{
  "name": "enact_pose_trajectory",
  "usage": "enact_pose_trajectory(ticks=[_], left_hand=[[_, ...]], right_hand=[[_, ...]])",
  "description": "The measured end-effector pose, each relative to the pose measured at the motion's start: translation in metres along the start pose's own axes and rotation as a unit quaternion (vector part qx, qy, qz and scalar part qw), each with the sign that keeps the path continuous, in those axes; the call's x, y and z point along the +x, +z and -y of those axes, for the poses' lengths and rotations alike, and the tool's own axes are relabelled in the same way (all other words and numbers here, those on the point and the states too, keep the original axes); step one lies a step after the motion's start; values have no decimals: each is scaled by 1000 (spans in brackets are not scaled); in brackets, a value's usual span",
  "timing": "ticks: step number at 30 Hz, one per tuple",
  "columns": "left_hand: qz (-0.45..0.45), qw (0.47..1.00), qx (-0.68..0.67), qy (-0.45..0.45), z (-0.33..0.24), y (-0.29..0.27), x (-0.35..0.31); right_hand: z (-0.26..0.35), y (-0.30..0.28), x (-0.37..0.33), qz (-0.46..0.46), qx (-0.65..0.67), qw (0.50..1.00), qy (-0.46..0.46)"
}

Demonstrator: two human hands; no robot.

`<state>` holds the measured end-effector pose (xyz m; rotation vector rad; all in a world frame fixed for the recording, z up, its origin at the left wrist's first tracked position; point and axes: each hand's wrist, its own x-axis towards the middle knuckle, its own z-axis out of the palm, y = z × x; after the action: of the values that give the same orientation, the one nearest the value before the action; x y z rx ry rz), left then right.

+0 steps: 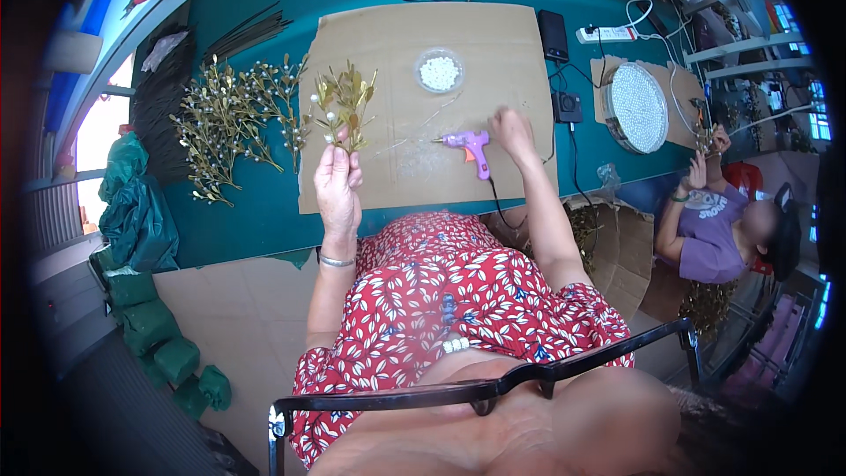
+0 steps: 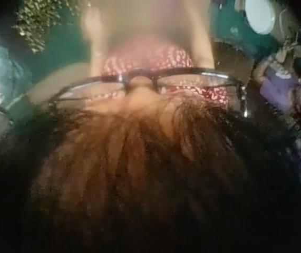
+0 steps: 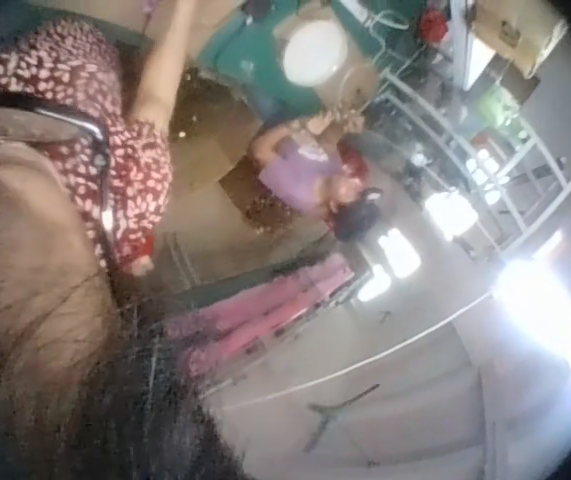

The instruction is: The person decorates artificial branches by applying hot glue with a glue gun and attaching white beads to them by hand.

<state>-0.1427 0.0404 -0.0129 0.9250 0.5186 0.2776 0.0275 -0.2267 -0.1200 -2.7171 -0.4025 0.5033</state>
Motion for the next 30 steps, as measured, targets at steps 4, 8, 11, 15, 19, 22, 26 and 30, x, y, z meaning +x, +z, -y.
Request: enact_pose_trajectory(ticks=[4,8,11,15,19,22,26,30], left_hand=[[-4,999,-37,-30,0,9,0],[12,992,-117,-46,-3,19,2],[9,990,-129,-49,-8,22,-1],[11,992,-123,-28,-13,21,2],[31,994,-96,-29,-18,23,3],[29,995,-89,-39,-18,26,5],[37,993,-99,-50,-15,27,7],[33,992,-109,-47,-16,26,4]], right_hand=[[38,2,85,-119,83,981,-132],[45,45,148,-6,-35,988,-149],[48,57,160,47,-97,981,-159],[54,62,156,51,-116,978,-167],[71,54,152,85,-133,977,-141],[67,60,151,82,-126,975,-164],[61,59,152,52,-91,985,-137],[59,39,131,-17,127,987,-98]])
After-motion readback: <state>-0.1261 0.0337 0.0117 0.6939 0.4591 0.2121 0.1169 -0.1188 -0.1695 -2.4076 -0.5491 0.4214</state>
